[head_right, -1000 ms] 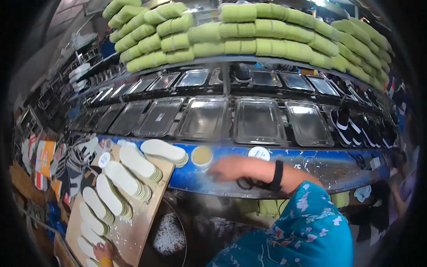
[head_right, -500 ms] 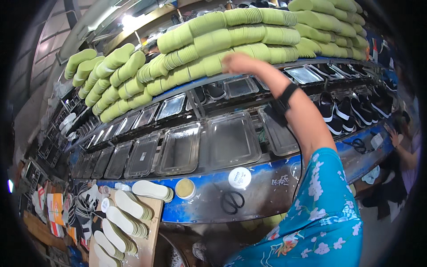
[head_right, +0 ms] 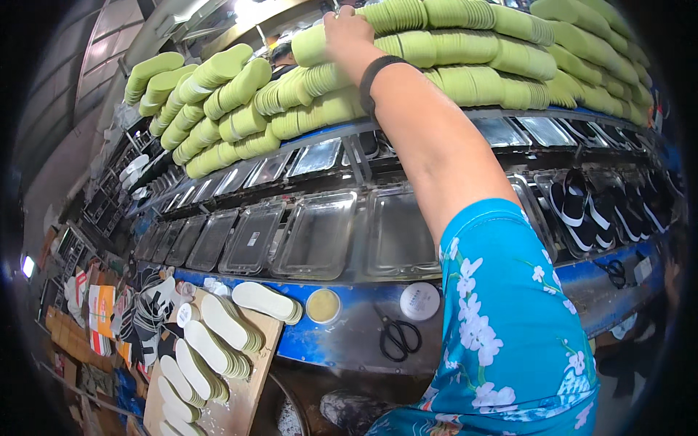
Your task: Inserting insoles into shoes and trimming excess material with scissors.
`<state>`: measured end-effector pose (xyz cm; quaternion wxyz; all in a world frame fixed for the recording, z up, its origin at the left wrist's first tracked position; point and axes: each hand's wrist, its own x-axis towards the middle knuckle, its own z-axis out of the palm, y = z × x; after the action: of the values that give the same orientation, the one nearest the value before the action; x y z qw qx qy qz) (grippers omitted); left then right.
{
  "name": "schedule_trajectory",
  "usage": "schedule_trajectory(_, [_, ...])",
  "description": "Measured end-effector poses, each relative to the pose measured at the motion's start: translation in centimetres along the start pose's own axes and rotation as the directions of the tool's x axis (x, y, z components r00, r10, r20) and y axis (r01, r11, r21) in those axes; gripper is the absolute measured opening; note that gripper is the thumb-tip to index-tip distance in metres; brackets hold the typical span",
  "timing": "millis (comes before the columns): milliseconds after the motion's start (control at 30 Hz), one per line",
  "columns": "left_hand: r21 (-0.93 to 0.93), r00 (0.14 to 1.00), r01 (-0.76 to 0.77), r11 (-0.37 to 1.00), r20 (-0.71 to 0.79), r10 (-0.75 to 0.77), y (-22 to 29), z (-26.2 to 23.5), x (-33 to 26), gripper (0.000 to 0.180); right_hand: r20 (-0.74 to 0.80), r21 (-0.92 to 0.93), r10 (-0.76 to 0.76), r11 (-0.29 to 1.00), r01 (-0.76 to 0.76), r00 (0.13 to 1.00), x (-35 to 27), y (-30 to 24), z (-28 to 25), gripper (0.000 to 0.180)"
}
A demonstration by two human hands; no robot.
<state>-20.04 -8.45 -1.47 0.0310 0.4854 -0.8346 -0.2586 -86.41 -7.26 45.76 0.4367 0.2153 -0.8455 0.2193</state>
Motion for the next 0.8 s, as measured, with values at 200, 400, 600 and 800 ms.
schedule_trajectory(200, [-0.036, 0.999, -0.044, 0.998, -0.025, 0.043, -0.5, 0.6, 0.5, 0.038, -0.237, -0.214, -0.038, 0.977, -0.014, 0.971, 2.2, -0.3, 4.1, 0.024])
schedule_trajectory(400, [-0.055, 0.997, -0.07, 0.996, -0.037, 0.068, -0.6, 0.7, 0.7, 0.036, 0.182, -0.017, 0.035, 0.999, -0.032, 0.983, -0.2, -2.2, -2.0, 0.029])
schedule_trajectory(600, [-0.049, 0.997, -0.07, 0.996, -0.021, 0.069, -0.9, 0.7, 0.6, 0.036, -0.067, 0.153, 0.026, 0.988, -0.016, 0.997, 0.6, -0.4, 0.9, 0.043])
schedule_trajectory(800, [-0.012, 0.997, -0.081, 0.997, 0.005, 0.081, -1.2, 0.6, 0.6, 0.035, -0.15, 0.322, 0.04, 0.947, 0.01, 0.988, 1.6, 0.2, 0.5, 0.047])
